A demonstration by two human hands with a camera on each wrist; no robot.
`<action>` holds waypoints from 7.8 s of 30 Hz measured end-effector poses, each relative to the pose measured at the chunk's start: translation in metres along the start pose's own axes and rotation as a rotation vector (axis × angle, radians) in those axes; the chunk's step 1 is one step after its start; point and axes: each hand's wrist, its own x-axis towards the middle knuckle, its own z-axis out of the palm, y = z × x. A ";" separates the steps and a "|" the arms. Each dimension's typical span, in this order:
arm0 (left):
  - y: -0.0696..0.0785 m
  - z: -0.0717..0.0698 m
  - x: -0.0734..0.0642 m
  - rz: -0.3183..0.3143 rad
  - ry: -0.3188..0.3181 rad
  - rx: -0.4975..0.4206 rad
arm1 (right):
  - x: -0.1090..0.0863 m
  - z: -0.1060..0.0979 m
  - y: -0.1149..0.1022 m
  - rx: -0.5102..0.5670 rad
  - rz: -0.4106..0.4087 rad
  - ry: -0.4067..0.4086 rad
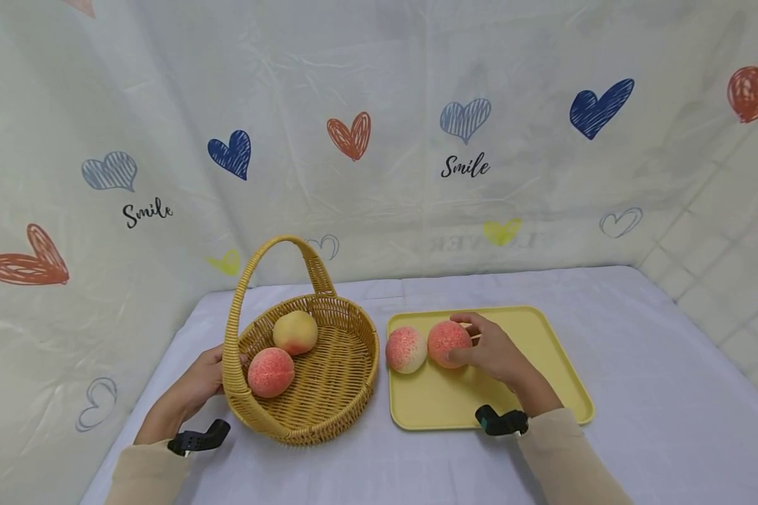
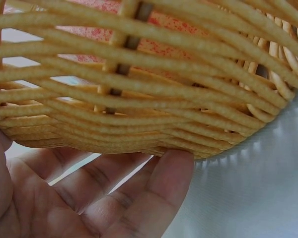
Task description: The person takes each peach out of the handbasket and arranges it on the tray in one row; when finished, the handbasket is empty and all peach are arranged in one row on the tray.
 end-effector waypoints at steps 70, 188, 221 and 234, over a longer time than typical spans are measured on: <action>0.002 0.000 -0.002 0.008 -0.009 -0.011 | 0.003 0.005 0.006 0.034 -0.036 0.001; -0.004 -0.001 0.003 -0.034 0.030 -0.010 | 0.109 0.157 -0.132 0.205 0.045 -0.242; -0.004 0.000 0.002 -0.022 0.013 -0.014 | 0.131 0.189 -0.125 -0.087 -0.047 -0.254; -0.002 0.000 0.001 -0.005 0.004 -0.013 | 0.129 0.190 -0.126 -0.093 -0.023 -0.243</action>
